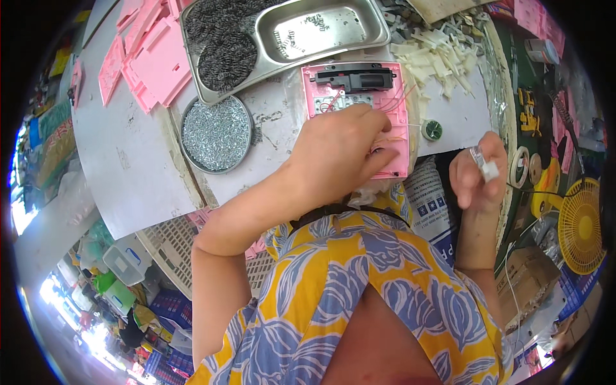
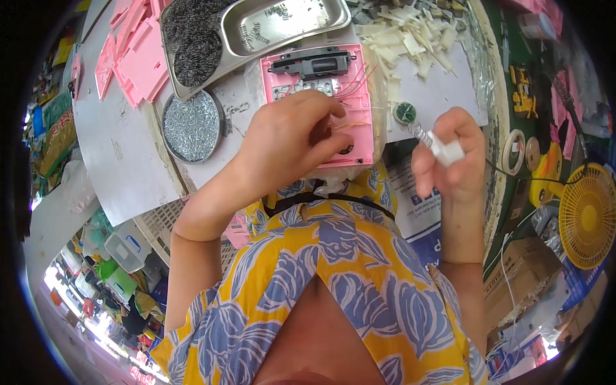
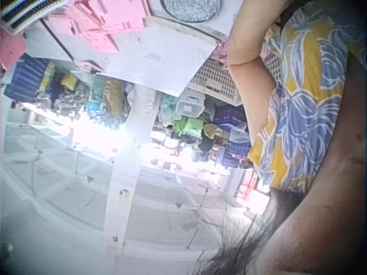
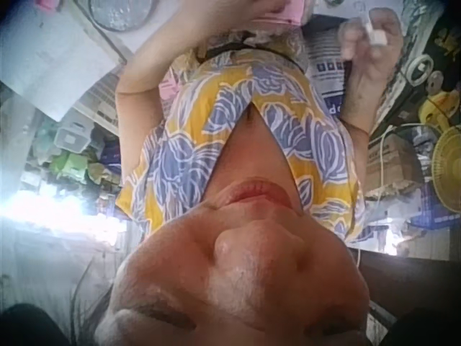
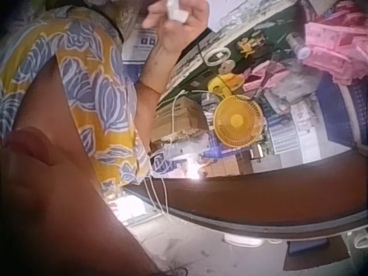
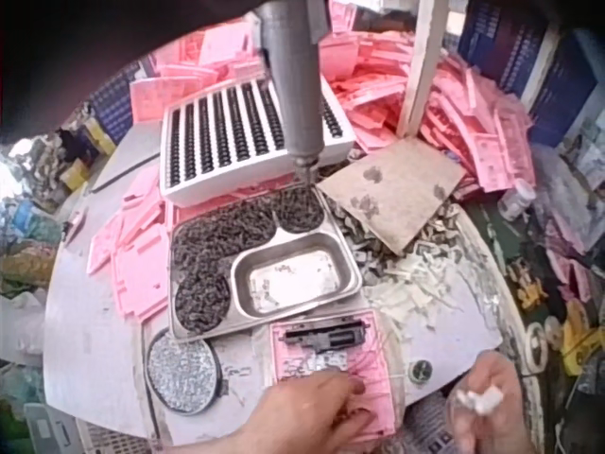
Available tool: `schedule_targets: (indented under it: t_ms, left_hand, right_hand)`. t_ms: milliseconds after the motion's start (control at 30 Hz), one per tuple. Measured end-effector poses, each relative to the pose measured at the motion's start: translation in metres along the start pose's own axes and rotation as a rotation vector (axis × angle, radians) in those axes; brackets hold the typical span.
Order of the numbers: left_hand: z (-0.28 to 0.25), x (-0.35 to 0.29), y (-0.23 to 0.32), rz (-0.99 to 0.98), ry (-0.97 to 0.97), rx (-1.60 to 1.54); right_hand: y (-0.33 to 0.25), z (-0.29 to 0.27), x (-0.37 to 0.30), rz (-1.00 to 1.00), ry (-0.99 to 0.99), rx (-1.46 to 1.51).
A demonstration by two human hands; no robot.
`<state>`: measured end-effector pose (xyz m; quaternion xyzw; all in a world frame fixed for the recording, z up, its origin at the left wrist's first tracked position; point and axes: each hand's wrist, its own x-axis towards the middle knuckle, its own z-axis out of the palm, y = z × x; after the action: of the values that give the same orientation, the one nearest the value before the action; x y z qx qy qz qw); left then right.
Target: Assembling a small pink electronic device using components like a motor and circuit board, and using tools like a power screwdriver and soldering iron.
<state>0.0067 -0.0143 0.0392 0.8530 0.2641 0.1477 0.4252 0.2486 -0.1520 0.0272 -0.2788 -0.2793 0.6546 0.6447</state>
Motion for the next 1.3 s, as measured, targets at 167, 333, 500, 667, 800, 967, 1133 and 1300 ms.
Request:
schedule_targets:
  t_ms: [167,333,500,667,800,967,1133,1300]
  left_hand:
    - [0.024,0.016,-0.001,0.043,0.026,0.373]
    - [0.031,0.009,0.000,0.006,0.087,0.339]
    - [0.036,0.003,-0.006,0.050,0.091,0.317]
    - [0.027,-0.024,-0.013,0.204,0.232,0.126]
    - [0.030,-0.041,-0.026,0.250,0.234,0.097]
    - [0.033,-0.041,-0.030,0.308,0.311,0.112]
    - [0.035,-0.039,-0.030,0.295,0.281,0.115]
    - [0.036,-0.038,-0.030,0.286,0.285,0.125]
  right_hand:
    - [0.004,-0.015,-0.002,-0.041,0.191,-0.072]
    - [0.002,0.003,0.009,0.100,0.216,-0.272]
    - [0.015,0.007,0.023,0.329,0.146,-0.376]
    - [0.017,0.010,0.053,0.173,0.113,-0.701]
    - [0.002,0.008,0.060,-0.135,-0.189,-1.238]
    - [-0.002,0.023,0.049,-0.233,-0.173,-1.727]
    - [0.001,0.033,0.056,-0.340,-0.272,-1.821]
    - [0.005,0.031,0.065,-0.399,-0.342,-1.779]
